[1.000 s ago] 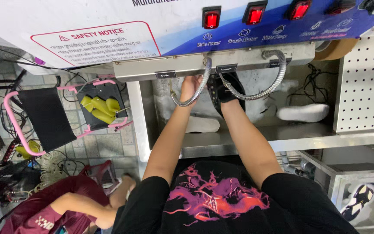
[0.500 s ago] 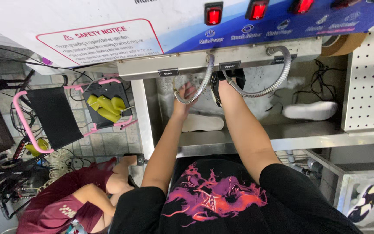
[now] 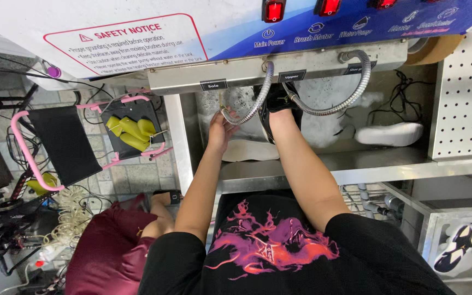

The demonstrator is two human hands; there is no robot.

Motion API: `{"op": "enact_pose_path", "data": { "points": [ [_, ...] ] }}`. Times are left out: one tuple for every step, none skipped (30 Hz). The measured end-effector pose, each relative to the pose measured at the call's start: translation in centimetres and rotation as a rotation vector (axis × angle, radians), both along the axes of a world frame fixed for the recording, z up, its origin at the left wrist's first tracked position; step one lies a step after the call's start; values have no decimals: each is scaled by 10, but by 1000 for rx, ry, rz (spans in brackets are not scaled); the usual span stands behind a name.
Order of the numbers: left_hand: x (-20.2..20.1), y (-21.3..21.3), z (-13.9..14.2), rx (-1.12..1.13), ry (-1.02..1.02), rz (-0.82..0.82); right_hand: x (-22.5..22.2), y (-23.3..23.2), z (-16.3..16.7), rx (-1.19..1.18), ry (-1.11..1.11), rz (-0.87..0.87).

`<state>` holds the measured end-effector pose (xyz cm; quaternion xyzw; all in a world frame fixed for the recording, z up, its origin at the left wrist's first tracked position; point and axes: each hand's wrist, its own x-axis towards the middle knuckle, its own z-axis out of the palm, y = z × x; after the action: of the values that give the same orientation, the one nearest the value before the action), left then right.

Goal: The person uses a multifunctional shoe washing machine to clean a black and white sneaker. They hold the shoe under rotating brushes and water jets, then rinse it with a handheld spray nozzle. Finally, they place the cleaned shoe on a perforated metal tray to drain.

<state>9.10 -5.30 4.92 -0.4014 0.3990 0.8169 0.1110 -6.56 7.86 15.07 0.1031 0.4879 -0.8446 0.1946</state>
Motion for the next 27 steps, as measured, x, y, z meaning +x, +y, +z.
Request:
{"op": "enact_pose_path", "data": {
  "points": [
    [1,0,0,-6,3,-8,1,1,0,-5,6,-1],
    [1,1,0,-3,6,-12,3,3,1,-8,12,-4],
    [1,2,1,2,7,-17,6,6,0,-8,19,-3],
    [2,5,3,8,7,-23,9,8,1,-11,21,-2],
    [1,8,5,13,-4,-24,14,13,0,-13,30,-1],
    [-1,11,9,16,-14,-23,20,17,1,-16,40,5],
    [-4,15,13,19,-24,-23,28,22,2,-24,54,11],
    [-8,20,19,24,26,-18,36,27,3,-25,62,19],
    [-14,25,24,30,75,-15,43,32,4,-30,71,30],
    [-25,30,28,33,130,-10,49,35,5,-37,84,44],
    [-38,35,33,44,239,-11,53,38,6,-46,99,59],
    [-50,41,37,55,342,-14,57,42,6,-41,116,79],
    [-61,49,39,67,445,-18,62,45,7,-42,133,97],
    [-75,54,41,-88,451,-57,63,47,7,-40,148,112],
    [-89,59,41,-243,458,-94,65,50,7,-40,170,132],
    [-99,65,41,-398,460,-130,66,52,7,-41,185,145],
    [-105,70,40,-296,479,-55,68,54,7,-96,175,148],
    [-108,74,39,-195,500,19,69,55,9,-223,131,133],
    [-111,78,37,-94,525,89,70,58,8,-359,86,110],
    [-114,80,35,-62,531,93,72,60,7,-567,10,49],
    [-114,82,33,-30,532,96,73,62,8,-417,63,85],
    [-113,84,31,3,535,94,75,65,10,-266,116,116],
    [-113,85,30,35,519,88,75,67,12,-115,171,144],
    [-112,85,29,68,502,83,76,69,14,37,223,174],
    [-111,86,28,102,485,78,76,71,17,192,274,202],
    [-111,86,28,78,441,52,75,72,18,348,325,231],
    [-112,86,29,54,395,28,75,72,20,92,228,173]
  ]
}}
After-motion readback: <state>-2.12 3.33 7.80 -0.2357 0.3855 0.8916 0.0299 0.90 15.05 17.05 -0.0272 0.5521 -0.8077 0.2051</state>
